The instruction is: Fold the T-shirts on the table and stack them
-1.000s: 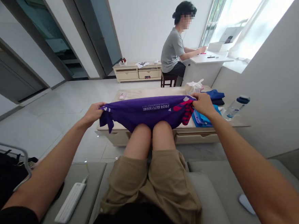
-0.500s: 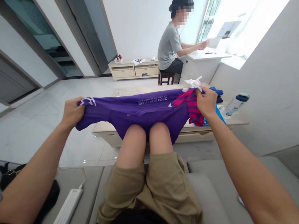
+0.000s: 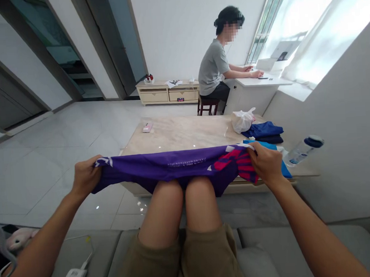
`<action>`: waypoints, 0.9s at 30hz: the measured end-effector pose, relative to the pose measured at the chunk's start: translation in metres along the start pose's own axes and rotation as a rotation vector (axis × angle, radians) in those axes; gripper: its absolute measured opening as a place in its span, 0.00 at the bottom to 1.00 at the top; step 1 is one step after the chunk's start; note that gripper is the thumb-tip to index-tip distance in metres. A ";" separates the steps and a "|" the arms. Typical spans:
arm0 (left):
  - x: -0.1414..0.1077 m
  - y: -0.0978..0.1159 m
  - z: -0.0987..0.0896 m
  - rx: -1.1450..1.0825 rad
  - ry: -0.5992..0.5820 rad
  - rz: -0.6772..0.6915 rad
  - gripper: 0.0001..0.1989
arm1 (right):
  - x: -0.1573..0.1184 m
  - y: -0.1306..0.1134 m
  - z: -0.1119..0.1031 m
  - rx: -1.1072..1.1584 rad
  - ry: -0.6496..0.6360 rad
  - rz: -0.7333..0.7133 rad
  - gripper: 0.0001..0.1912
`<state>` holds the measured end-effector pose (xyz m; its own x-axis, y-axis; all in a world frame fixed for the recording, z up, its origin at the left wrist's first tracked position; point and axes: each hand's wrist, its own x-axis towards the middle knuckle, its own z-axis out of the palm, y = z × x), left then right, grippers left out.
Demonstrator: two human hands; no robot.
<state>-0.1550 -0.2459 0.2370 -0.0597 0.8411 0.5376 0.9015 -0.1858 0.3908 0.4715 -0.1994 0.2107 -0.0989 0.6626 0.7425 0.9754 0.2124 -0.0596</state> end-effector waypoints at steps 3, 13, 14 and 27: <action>0.003 -0.008 0.011 -0.005 -0.007 -0.021 0.17 | -0.004 0.007 0.019 0.029 0.010 0.007 0.31; 0.131 -0.021 0.151 0.310 -0.387 -0.340 0.22 | 0.088 -0.014 0.173 -0.094 -0.543 0.317 0.21; 0.128 -0.017 0.172 0.369 -0.403 -0.343 0.21 | 0.085 -0.024 0.188 -0.092 -0.594 0.334 0.22; -0.048 0.018 0.317 0.317 -0.414 -0.063 0.32 | -0.116 -0.112 0.243 -0.090 -0.691 0.248 0.36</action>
<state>0.0000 -0.1286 -0.0184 -0.0013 0.9879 0.1550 0.9909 -0.0196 0.1333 0.3258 -0.1259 -0.0311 0.0537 0.9909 0.1231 0.9947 -0.0423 -0.0936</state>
